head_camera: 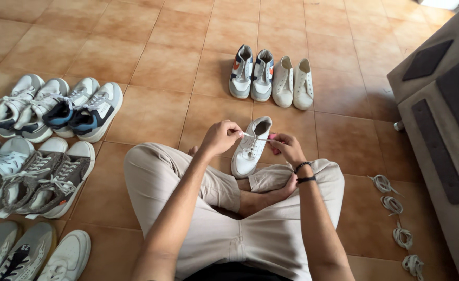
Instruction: The person sits on the floor and threads a white shoelace through the eyelets of a white sneaker. They pull the lace through each eyelet in sequence, adjusting the tension and positioning the lace as they work.
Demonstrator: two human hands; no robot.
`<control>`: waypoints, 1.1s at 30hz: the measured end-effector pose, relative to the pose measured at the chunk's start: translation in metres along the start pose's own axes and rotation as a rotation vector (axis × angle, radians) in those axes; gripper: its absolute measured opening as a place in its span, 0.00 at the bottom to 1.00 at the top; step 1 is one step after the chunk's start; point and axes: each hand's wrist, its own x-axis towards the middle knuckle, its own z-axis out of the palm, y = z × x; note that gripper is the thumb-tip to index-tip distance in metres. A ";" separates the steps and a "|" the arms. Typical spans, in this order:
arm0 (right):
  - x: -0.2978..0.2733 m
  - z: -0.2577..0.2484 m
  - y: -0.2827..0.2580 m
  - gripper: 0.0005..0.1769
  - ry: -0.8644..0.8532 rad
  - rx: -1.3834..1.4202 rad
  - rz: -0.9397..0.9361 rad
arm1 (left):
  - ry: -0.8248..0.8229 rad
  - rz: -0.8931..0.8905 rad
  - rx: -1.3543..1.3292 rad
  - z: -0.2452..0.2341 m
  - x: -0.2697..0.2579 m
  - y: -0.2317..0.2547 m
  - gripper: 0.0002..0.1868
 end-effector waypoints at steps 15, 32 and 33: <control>-0.117 -0.004 -0.149 0.08 0.021 0.039 -0.232 | -0.230 0.286 -0.443 -0.015 -0.014 0.128 0.08; -0.138 0.038 -0.180 0.05 0.433 0.358 -0.616 | -0.090 0.404 -0.563 -0.015 -0.024 0.176 0.06; -0.137 0.039 -0.180 0.06 0.467 0.377 -0.620 | -0.086 0.382 -0.581 -0.013 -0.023 0.174 0.08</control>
